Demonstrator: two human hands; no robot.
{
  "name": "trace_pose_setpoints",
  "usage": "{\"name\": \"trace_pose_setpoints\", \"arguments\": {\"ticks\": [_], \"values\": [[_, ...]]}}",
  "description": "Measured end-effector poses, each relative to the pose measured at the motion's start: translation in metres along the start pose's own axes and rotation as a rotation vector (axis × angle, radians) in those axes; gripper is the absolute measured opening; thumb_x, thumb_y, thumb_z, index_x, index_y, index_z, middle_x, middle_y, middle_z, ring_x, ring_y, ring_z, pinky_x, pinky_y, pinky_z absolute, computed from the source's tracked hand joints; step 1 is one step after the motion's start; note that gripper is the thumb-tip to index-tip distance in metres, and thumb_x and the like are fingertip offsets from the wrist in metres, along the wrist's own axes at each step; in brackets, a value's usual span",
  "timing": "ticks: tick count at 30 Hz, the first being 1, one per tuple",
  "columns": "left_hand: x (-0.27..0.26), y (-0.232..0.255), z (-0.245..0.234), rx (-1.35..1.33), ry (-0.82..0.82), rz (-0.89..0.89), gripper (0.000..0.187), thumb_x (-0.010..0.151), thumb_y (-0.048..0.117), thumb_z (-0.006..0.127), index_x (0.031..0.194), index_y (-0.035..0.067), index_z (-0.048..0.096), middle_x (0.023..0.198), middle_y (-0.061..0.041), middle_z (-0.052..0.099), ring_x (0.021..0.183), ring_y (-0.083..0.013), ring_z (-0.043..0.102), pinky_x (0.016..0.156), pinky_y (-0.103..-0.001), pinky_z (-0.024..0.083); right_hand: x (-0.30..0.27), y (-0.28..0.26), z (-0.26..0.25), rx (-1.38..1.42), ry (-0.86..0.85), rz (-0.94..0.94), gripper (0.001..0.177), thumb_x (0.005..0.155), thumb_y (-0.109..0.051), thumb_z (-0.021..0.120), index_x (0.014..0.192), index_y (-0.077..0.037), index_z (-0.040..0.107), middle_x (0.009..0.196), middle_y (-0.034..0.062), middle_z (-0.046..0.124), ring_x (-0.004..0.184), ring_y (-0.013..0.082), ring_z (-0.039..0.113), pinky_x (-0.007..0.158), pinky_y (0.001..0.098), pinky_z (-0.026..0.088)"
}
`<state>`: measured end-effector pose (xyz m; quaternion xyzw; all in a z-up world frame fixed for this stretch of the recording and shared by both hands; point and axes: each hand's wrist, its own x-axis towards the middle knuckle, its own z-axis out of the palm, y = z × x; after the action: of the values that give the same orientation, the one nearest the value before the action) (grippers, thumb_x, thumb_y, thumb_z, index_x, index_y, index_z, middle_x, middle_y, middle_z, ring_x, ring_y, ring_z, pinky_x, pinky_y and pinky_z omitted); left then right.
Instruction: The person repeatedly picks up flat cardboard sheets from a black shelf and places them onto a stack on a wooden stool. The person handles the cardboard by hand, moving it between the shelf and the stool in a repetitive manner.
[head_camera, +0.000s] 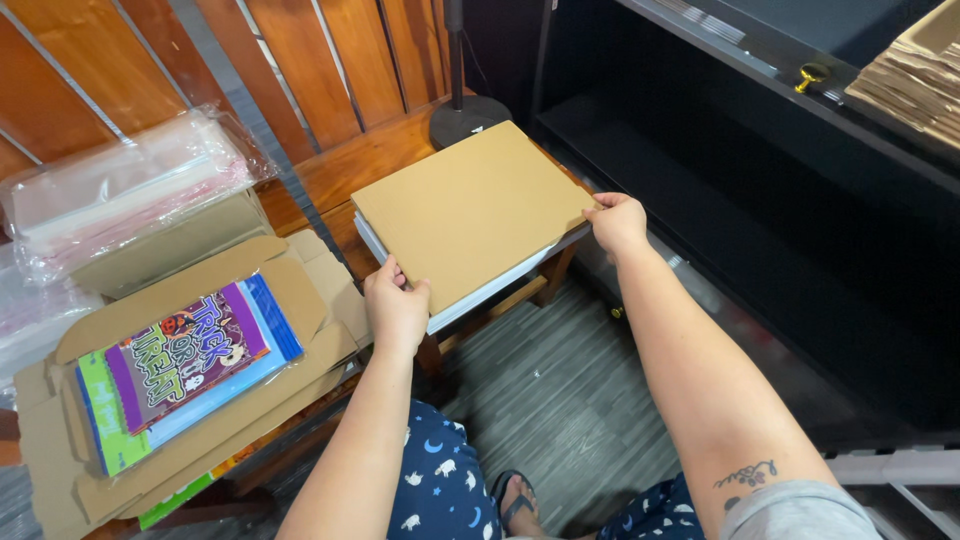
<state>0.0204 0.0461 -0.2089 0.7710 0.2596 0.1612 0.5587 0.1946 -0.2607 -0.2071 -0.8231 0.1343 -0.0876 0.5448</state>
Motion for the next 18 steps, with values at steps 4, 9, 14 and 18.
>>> {"name": "trace_pose_setpoints", "arguments": {"ticks": [4,9,14,18], "values": [[-0.009,0.013,-0.005,0.022,-0.017,-0.005,0.073,0.087,0.005,0.075,0.153,-0.005,0.046,0.139,-0.021,0.05,0.129,-0.0264,0.058,0.104,-0.025,0.055,0.007,0.01,0.005,-0.008,0.004,-0.013,0.038,0.088,-0.011,0.083,0.123,-0.004,0.074,0.111,0.0186,0.076,0.112,0.032,0.071,0.093,0.039,0.058],[-0.01,0.012,-0.004,0.082,0.006,-0.005,0.074,0.084,0.004,0.077,0.151,-0.005,0.047,0.143,-0.023,0.049,0.132,-0.0272,0.058,0.103,-0.025,0.056,-0.012,-0.002,0.002,-0.146,0.07,0.012,0.04,0.08,-0.018,0.09,0.116,-0.011,0.077,0.108,0.012,0.077,0.109,0.027,0.073,0.089,0.0379,0.06],[-0.012,0.015,-0.006,0.085,-0.01,-0.013,0.073,0.084,0.002,0.076,0.151,-0.005,0.047,0.145,-0.024,0.049,0.133,-0.0288,0.058,0.104,-0.026,0.055,0.0,0.006,0.009,-0.097,0.084,0.034,0.038,0.082,-0.016,0.088,0.118,-0.011,0.076,0.106,0.011,0.078,0.107,0.0274,0.073,0.09,0.0383,0.06],[-0.006,0.008,-0.004,0.11,-0.038,-0.027,0.073,0.084,0.004,0.077,0.151,-0.004,0.049,0.146,-0.023,0.048,0.133,-0.0264,0.058,0.104,-0.024,0.055,0.01,0.012,0.012,-0.143,0.091,0.022,0.036,0.083,-0.017,0.088,0.116,-0.011,0.077,0.107,0.0107,0.078,0.109,0.0282,0.072,0.09,0.0393,0.059]]}}
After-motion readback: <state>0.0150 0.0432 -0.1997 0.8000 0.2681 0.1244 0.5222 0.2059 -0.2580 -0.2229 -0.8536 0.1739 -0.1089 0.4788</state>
